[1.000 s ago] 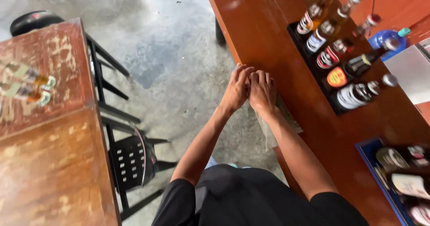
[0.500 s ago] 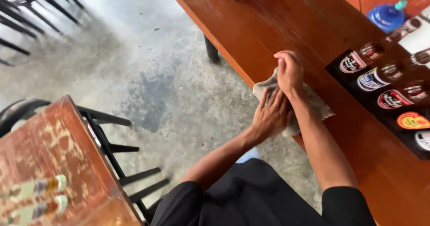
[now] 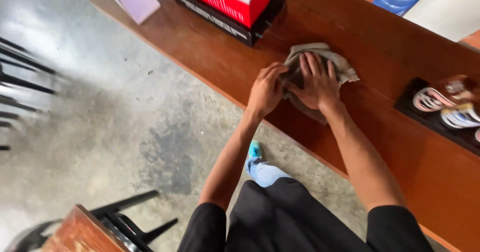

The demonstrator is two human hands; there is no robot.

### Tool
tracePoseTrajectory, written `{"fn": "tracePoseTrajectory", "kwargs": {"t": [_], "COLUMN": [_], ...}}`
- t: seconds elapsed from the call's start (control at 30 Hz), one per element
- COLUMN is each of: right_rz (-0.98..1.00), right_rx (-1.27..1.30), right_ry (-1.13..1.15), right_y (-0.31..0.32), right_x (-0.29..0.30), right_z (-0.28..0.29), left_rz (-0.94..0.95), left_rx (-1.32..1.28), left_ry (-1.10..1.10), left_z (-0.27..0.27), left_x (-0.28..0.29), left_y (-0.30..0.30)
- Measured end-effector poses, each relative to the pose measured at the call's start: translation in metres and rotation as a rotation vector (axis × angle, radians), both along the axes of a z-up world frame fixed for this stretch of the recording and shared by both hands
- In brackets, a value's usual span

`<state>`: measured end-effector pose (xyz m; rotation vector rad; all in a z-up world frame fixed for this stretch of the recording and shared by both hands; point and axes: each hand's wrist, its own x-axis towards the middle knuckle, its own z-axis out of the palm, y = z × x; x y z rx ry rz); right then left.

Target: Cleaning and organizing a bar counter by wiping down surfaces and polishing liquor bottles with a cloth.

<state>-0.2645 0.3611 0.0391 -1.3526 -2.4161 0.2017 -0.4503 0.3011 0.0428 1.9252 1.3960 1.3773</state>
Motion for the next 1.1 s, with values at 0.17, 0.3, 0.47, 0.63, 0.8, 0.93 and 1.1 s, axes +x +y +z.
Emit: {"fn": "tracePoseTrajectory", "kwargs": {"t": [0.17, 0.3, 0.47, 0.63, 0.8, 0.93, 1.1], "right_rz": [-0.091, -0.214, -0.364, -0.373, -0.259, -0.22, -0.446], "right_rx": [0.015, -0.063, -0.072, 0.032, 0.184, 0.136, 0.102], "right_ry": [-0.175, -0.113, -0.067, -0.052, -0.182, -0.114, -0.114], "right_y": [0.118, 0.187, 0.19, 0.148, 0.064, 0.038, 0.07], "right_x": [-0.034, -0.061, -0.079, -0.087, -0.105, -0.125, -0.147], "right_z": [-0.011, -0.005, -0.008, -0.029, -0.039, -0.031, -0.022], "left_rz": [0.091, -0.002, -0.08, -0.228, -0.423, -0.469, -0.456], "left_rx": [0.054, 0.074, 0.043, -0.015, -0.103, -0.064, -0.085], "left_ry": [-0.026, 0.011, -0.012, -0.156, -0.331, -0.215, -0.184], "left_z": [-0.024, -0.013, -0.011, -0.012, 0.0, -0.002, -0.005], "left_x": [-0.06, -0.061, -0.069, -0.088, -0.117, -0.146, -0.153], "left_y": [0.018, 0.013, 0.01, 0.012, 0.02, 0.038, 0.034]}}
